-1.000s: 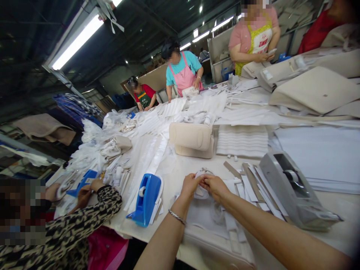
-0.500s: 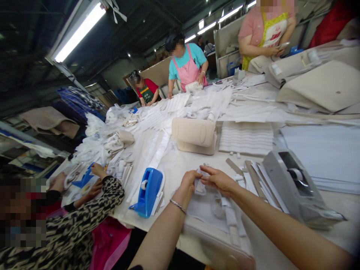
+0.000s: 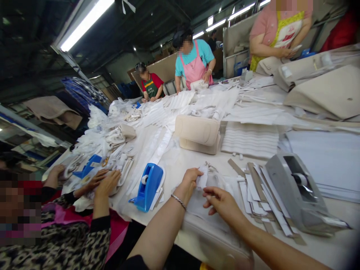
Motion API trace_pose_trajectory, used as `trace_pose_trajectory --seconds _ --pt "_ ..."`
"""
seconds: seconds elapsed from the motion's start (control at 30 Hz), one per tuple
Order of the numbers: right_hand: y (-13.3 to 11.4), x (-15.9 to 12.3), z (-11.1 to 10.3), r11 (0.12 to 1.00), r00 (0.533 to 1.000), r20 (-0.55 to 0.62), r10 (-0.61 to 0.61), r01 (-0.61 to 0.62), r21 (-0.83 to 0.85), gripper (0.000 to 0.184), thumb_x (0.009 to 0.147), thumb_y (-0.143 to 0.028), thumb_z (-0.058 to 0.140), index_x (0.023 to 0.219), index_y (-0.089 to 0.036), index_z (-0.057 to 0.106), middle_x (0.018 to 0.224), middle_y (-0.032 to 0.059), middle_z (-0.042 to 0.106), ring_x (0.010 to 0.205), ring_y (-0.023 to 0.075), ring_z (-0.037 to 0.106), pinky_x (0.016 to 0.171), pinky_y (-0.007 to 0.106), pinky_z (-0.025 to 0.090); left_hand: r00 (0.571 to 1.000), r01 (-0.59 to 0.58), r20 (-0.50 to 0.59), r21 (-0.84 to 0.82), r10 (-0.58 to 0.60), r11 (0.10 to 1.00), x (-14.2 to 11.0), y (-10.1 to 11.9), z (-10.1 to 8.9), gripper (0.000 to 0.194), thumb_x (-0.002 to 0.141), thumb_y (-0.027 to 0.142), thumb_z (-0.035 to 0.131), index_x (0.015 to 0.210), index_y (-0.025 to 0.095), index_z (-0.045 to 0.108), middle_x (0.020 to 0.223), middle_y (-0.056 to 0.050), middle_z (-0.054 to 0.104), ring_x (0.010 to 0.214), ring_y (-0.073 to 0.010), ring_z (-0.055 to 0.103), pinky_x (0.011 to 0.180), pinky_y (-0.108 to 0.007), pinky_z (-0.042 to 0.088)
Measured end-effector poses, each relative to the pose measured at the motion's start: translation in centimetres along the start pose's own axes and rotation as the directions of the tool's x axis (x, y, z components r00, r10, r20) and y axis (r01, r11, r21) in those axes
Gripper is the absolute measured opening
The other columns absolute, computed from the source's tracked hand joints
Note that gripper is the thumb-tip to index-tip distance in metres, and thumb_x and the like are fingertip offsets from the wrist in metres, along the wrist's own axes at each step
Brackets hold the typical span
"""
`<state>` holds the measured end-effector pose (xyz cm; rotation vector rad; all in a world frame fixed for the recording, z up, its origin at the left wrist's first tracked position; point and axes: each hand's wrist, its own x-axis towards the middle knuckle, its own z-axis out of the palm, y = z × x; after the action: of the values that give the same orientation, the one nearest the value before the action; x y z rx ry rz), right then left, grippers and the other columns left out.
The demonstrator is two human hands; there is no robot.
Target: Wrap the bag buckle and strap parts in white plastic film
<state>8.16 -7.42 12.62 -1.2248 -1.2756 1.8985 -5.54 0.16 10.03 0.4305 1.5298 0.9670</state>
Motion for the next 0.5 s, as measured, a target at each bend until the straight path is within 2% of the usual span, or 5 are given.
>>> trace_pose_trajectory --seconds 0.1,0.17,0.23,0.37,0.5 --pt "-0.3 0.2 -0.6 0.919 0.958 -0.174 -0.228 0.153 -0.363 0.027 0.072 -0.024 0.051 0.097 -0.015 0.046 0.092 0.0067 0.051 0.062 0.0147 0.054 0.049 0.027 0.047 1.000 0.001 0.021 -0.014 0.000 1.000 -0.3 0.3 0.2 0.018 0.054 -0.001 0.053 0.069 0.010 0.054 0.053 -0.001 0.056 0.048 -0.0118 0.051 0.052 -0.026 0.042" --pt "-0.6 0.6 -0.8 0.721 0.906 -0.126 -0.404 0.230 -0.654 0.026 0.073 -0.024 0.055 0.095 -0.016 0.047 0.094 0.0067 0.050 0.069 0.0159 0.053 0.059 0.029 0.045 0.999 0.001 0.038 -0.017 0.000 1.000 -0.5 0.4 0.3 0.019 0.053 -0.002 0.050 0.068 0.010 0.054 0.053 -0.001 0.055 0.047 -0.0119 0.050 0.051 -0.025 0.041" --pt "-0.9 1.0 -0.7 0.486 0.877 -0.044 -0.479 0.224 -0.845 0.021 0.076 -0.024 0.054 0.095 -0.017 0.049 0.092 0.0063 0.050 0.073 0.0183 0.053 0.059 0.029 0.042 0.999 -0.005 0.044 -0.018 0.005 1.000 -0.7 0.5 0.4 0.019 0.052 -0.003 0.050 0.066 0.010 0.053 0.051 0.000 0.054 0.046 -0.0116 0.050 0.049 -0.025 0.040" --pt "-1.5 1.7 0.0 0.147 0.850 0.110 -0.516 0.214 -0.966 0.014 0.081 -0.014 0.043 0.086 -0.018 0.055 0.084 0.0054 0.053 0.069 0.0189 0.053 0.051 0.027 0.035 1.000 -0.031 0.006 -0.016 0.031 0.999 -0.6 0.3 0.6 0.017 0.051 -0.003 0.052 0.062 0.010 0.051 0.048 0.002 0.051 0.044 -0.0099 0.048 0.049 -0.023 0.039" --pt "-1.3 1.3 0.9 -0.056 0.786 0.342 -0.515 0.367 -0.928 0.022 0.076 -0.003 0.040 0.080 -0.013 0.060 0.079 0.0103 0.056 0.070 0.0218 0.052 0.057 0.031 0.037 0.998 -0.058 -0.033 0.000 0.058 0.998 -0.6 0.1 0.7 0.016 0.052 -0.002 0.054 0.061 0.011 0.051 0.048 0.002 0.052 0.045 -0.0093 0.048 0.051 -0.023 0.040"
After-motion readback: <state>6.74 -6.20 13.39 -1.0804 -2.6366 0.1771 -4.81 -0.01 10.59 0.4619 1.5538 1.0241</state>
